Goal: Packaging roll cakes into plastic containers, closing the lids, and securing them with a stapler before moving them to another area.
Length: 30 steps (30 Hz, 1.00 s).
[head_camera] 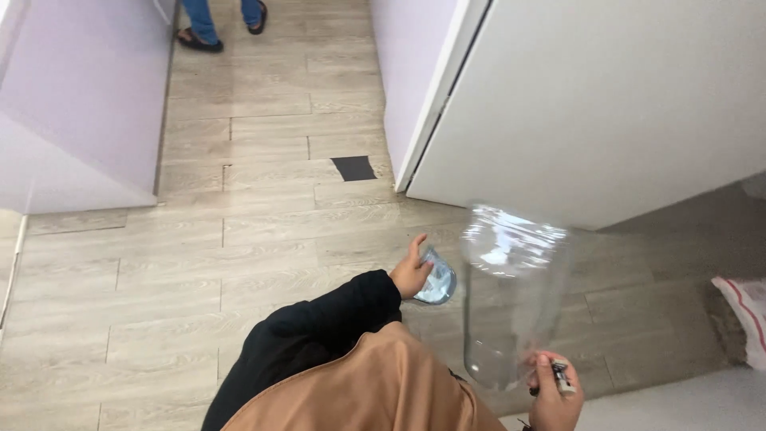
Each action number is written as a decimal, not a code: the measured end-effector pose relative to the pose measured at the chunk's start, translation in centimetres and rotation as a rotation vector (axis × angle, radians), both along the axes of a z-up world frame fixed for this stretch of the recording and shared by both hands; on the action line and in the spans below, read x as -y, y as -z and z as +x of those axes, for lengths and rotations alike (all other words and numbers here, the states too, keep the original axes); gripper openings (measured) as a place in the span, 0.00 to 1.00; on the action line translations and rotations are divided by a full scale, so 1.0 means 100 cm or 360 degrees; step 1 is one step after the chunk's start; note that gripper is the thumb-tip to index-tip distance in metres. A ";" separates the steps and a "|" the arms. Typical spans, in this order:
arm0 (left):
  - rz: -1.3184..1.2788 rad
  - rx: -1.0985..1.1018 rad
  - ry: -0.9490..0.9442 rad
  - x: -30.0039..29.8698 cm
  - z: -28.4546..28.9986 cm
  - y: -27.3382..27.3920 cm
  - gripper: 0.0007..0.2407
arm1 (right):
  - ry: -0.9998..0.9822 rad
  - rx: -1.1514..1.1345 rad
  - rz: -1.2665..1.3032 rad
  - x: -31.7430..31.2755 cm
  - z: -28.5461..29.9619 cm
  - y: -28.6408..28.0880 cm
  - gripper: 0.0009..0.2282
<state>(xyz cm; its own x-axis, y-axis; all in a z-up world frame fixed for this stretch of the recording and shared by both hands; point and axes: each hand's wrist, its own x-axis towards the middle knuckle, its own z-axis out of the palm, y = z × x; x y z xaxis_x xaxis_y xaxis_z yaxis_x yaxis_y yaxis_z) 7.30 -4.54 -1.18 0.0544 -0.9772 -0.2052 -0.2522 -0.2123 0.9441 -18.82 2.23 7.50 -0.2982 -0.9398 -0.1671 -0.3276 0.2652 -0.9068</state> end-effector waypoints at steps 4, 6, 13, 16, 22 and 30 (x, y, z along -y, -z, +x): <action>0.0637 -0.0537 -0.0554 -0.003 0.054 0.050 0.21 | 0.0399 0.0828 -0.0364 0.018 -0.010 0.078 0.06; 0.0687 -0.0829 -0.0809 -0.007 0.084 0.060 0.22 | 0.0509 0.0841 -0.0246 0.018 -0.005 0.090 0.11; 0.0556 -0.1354 -0.1692 -0.078 0.230 0.034 0.14 | 0.0235 0.0988 0.0303 0.054 0.097 0.127 0.09; 0.0232 -0.1525 -0.1962 -0.134 0.311 0.022 0.11 | 0.0273 0.0672 0.0097 0.027 0.220 0.060 0.10; -0.0013 -0.1497 -0.2404 -0.253 0.441 -0.046 0.17 | -0.0414 0.1201 0.0358 -0.008 0.416 0.031 0.08; -0.0453 -0.1916 -0.2905 -0.351 0.548 -0.087 0.26 | -0.1068 0.1538 0.0935 -0.044 0.607 0.027 0.07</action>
<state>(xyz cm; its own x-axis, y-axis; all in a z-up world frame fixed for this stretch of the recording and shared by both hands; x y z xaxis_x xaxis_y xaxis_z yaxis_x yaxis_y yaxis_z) 62.07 30.55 7.48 0.6752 -0.0237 -0.7373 0.5626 0.6630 0.4939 41.83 6.64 4.77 0.6651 -0.5717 -0.4804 0.1627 0.7388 -0.6540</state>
